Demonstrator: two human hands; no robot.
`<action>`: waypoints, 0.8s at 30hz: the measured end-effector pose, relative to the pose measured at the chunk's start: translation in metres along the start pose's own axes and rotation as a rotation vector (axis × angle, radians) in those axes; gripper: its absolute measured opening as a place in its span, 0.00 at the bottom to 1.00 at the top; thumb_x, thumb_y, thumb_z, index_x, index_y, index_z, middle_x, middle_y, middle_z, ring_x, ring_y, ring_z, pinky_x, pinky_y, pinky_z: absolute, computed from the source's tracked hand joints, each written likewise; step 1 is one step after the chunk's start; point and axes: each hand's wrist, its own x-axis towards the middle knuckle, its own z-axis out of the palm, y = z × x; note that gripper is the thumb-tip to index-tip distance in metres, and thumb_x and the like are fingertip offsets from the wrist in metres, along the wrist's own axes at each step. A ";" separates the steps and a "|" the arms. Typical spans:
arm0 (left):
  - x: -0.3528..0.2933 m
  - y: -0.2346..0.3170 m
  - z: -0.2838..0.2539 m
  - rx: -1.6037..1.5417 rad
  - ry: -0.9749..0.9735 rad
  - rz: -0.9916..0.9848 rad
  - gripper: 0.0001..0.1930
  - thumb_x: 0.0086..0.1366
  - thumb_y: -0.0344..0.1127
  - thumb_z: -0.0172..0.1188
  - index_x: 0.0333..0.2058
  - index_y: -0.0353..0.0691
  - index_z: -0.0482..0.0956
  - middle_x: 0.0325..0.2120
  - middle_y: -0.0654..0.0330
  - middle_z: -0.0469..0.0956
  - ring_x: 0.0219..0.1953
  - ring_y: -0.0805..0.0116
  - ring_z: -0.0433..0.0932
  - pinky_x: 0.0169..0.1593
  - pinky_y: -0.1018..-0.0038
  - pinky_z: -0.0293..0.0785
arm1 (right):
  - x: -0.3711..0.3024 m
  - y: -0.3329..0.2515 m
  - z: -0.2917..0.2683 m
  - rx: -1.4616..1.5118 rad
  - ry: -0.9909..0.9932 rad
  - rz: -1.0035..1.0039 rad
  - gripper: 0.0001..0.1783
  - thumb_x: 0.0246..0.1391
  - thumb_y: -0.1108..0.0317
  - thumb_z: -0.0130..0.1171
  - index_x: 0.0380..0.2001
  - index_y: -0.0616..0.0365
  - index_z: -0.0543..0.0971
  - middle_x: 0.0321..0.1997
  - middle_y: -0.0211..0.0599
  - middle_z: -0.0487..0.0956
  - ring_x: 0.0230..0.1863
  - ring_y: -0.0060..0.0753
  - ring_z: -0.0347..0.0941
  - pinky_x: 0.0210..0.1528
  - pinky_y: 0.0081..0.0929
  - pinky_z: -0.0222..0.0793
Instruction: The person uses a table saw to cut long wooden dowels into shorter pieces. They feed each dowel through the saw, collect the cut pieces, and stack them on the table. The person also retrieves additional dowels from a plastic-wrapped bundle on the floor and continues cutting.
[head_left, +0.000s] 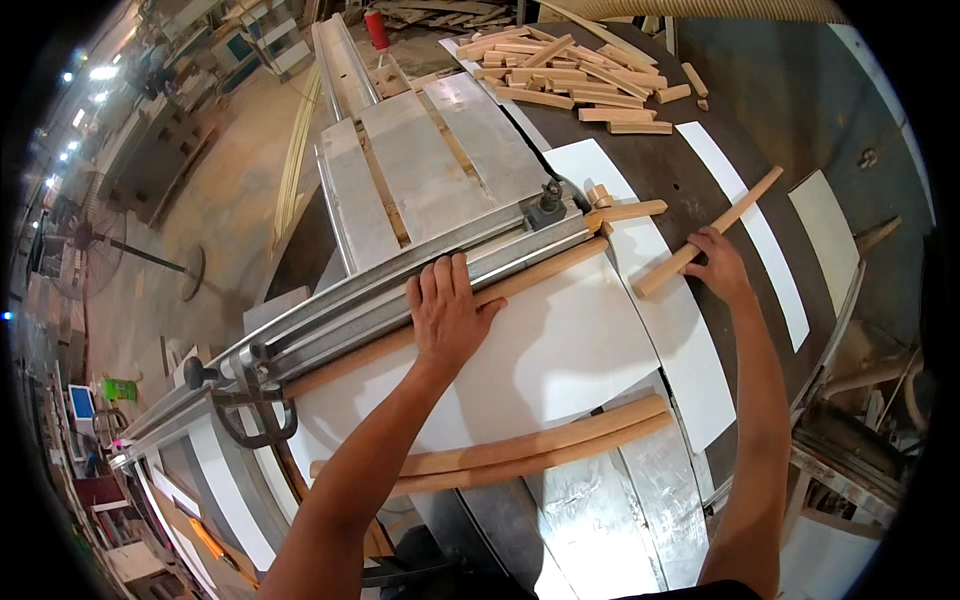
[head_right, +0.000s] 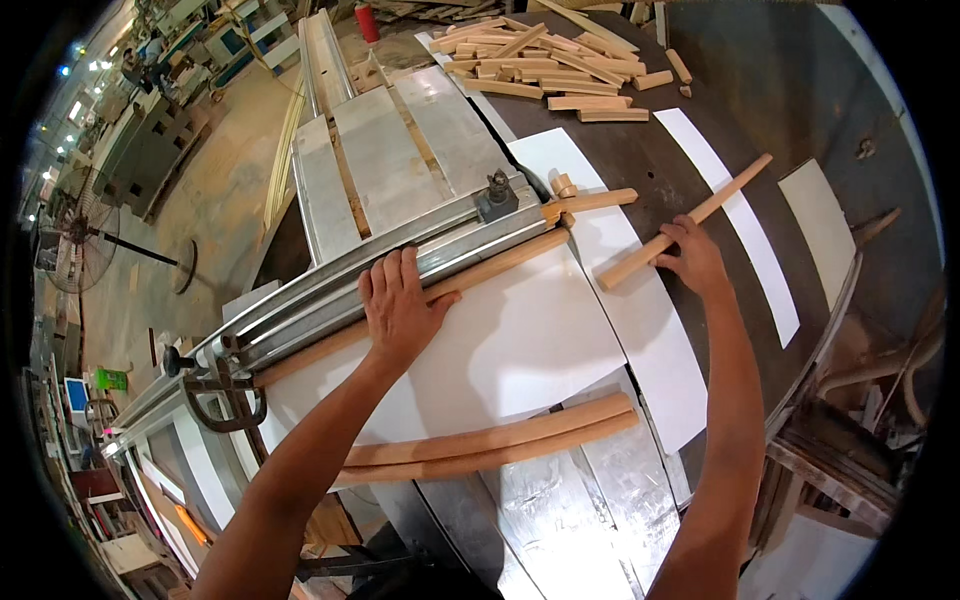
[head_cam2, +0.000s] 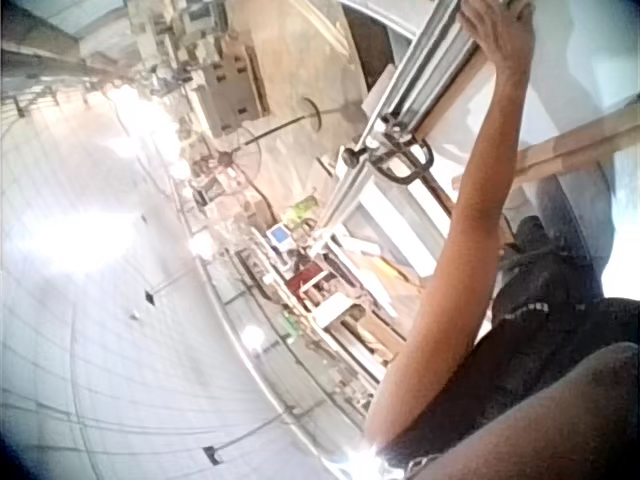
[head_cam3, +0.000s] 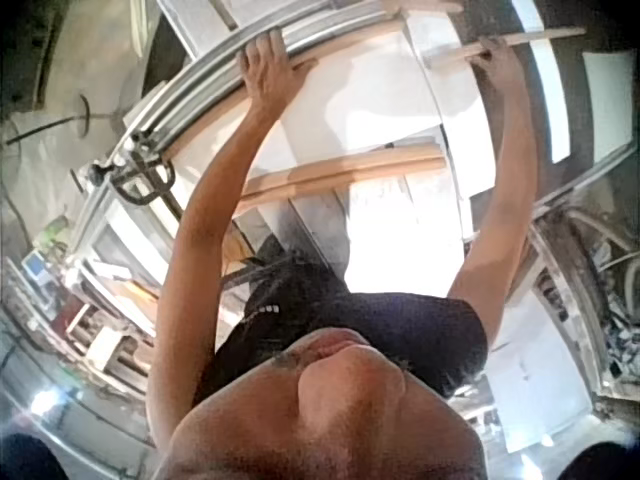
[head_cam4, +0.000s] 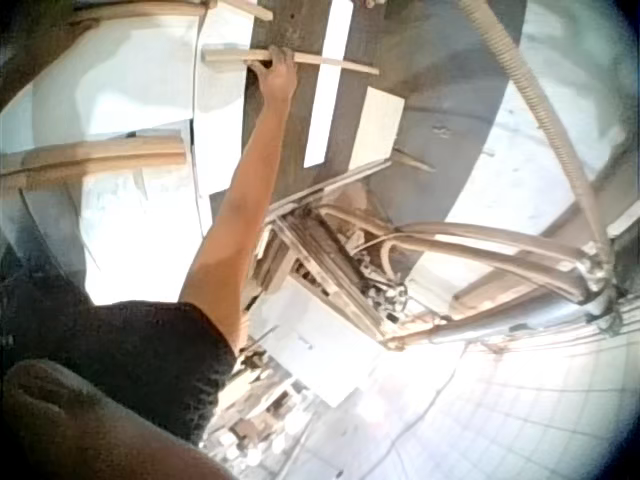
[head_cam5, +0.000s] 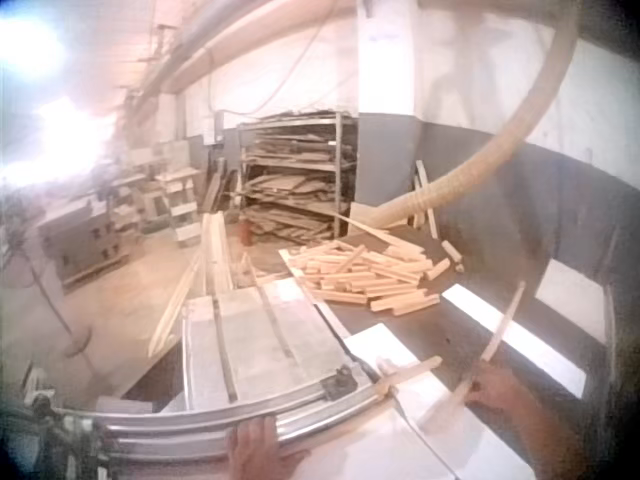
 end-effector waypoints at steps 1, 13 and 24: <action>-0.002 0.000 -0.001 0.003 0.001 -0.001 0.47 0.48 0.57 0.77 0.59 0.34 0.69 0.52 0.52 0.72 0.56 0.55 0.68 0.64 0.57 0.57 | -0.010 0.006 0.001 0.021 0.003 -0.016 0.34 0.40 0.61 0.78 0.53 0.60 0.81 0.61 0.42 0.76 0.58 0.52 0.74 0.60 0.41 0.72; -0.004 0.003 -0.008 -0.002 0.018 -0.035 0.45 0.47 0.49 0.79 0.60 0.34 0.68 0.50 0.52 0.73 0.55 0.54 0.69 0.64 0.57 0.57 | -0.088 -0.041 -0.046 0.038 0.163 -0.101 0.32 0.39 0.59 0.79 0.49 0.61 0.82 0.55 0.43 0.80 0.53 0.50 0.77 0.55 0.41 0.75; 0.000 0.004 -0.010 -0.016 -0.018 -0.023 0.45 0.49 0.53 0.77 0.60 0.32 0.68 0.52 0.53 0.72 0.55 0.55 0.69 0.64 0.56 0.58 | -0.083 -0.095 -0.105 0.163 0.195 -0.090 0.32 0.41 0.62 0.77 0.50 0.61 0.81 0.52 0.43 0.81 0.52 0.46 0.79 0.53 0.35 0.77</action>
